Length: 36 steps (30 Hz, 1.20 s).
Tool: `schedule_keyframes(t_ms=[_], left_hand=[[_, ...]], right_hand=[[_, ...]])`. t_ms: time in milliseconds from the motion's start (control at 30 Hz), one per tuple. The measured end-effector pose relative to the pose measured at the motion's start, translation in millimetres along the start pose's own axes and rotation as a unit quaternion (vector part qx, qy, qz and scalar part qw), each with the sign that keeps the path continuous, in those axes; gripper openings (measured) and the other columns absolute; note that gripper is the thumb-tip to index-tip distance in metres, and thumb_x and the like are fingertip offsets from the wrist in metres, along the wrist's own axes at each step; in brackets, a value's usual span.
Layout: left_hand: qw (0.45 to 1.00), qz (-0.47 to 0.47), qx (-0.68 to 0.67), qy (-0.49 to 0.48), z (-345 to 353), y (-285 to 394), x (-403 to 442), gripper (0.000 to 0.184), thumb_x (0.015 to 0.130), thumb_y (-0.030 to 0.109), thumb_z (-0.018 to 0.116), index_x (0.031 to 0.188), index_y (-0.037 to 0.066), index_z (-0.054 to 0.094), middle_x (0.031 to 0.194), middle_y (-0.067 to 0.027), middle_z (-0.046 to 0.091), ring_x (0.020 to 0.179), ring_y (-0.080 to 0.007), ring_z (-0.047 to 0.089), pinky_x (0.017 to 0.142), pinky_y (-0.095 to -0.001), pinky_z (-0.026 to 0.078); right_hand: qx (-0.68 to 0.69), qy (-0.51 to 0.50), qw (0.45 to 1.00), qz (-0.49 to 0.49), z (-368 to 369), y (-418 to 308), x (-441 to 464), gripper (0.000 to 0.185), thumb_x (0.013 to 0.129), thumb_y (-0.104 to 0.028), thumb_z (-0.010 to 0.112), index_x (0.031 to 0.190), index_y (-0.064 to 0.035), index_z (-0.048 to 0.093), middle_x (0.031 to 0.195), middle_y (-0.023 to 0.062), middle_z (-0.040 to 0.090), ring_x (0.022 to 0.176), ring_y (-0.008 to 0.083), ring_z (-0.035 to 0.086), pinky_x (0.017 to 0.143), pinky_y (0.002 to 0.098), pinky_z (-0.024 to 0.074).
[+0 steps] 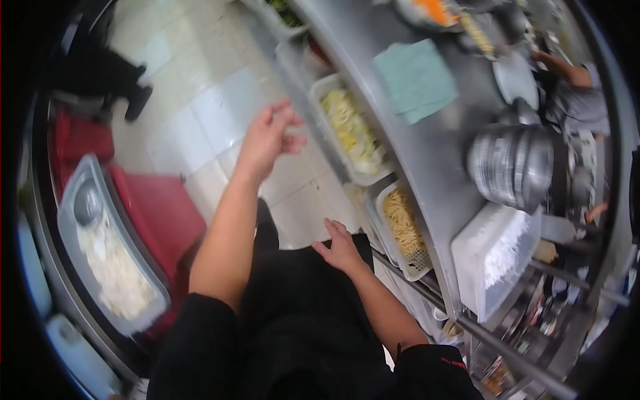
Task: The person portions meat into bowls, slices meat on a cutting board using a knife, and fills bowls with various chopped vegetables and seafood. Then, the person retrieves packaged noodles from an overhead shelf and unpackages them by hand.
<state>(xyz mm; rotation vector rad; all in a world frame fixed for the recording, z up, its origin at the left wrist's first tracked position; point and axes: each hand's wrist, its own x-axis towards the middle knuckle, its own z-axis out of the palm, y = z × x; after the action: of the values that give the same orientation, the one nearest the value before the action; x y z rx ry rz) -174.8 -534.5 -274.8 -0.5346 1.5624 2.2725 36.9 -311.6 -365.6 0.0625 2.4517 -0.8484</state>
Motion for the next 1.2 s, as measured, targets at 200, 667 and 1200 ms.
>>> schedule_keyframes(t_ms=[200, 667, 1200], left_hand=[[0.958, -0.284, 0.025, -0.016, 3, -327, -62, 0.047, 0.093, 0.026, 0.059, 0.132, 0.003, 0.047, 0.105, -0.0109, 0.063, 0.078, -0.0201, 0.068, 0.062, -0.0296, 0.056], [0.951, -0.181, 0.249, -0.005, 134, -519, -26, 0.038, 0.088, 0.027, 0.054, 0.104, -0.008, 0.056, 0.103, -0.0315, 0.063, 0.102, -0.044, 0.06, 0.089, -0.0489, 0.048], [0.902, -0.298, 0.305, -0.071, -13, -475, -101, 0.043, 0.092, 0.025, 0.047, 0.116, -0.011, 0.05, 0.102, -0.0312, 0.063, 0.102, -0.0438, 0.06, 0.092, -0.0457, 0.047]], right_hand=[[-0.051, -0.097, 0.985, 0.136, 73, 144, -32, 0.065, 0.083, -0.035, 0.07, 0.128, 0.0081, 0.051, 0.133, 0.0275, 0.049, 0.126, 0.0389, 0.046, 0.108, 0.041, 0.0359], [-0.006, 0.124, 0.958, 0.257, 76, 322, 27, 0.057, 0.099, -0.037, 0.041, 0.138, 0.0036, 0.044, 0.14, 0.0258, 0.046, 0.13, 0.0397, 0.043, 0.108, 0.04, 0.0344], [0.441, 0.14, 0.731, 0.501, 152, 332, 83, 0.085, 0.081, -0.047, 0.073, 0.141, 0.001, 0.036, 0.141, 0.0193, 0.04, 0.126, 0.0287, 0.045, 0.105, 0.0417, 0.0381]])
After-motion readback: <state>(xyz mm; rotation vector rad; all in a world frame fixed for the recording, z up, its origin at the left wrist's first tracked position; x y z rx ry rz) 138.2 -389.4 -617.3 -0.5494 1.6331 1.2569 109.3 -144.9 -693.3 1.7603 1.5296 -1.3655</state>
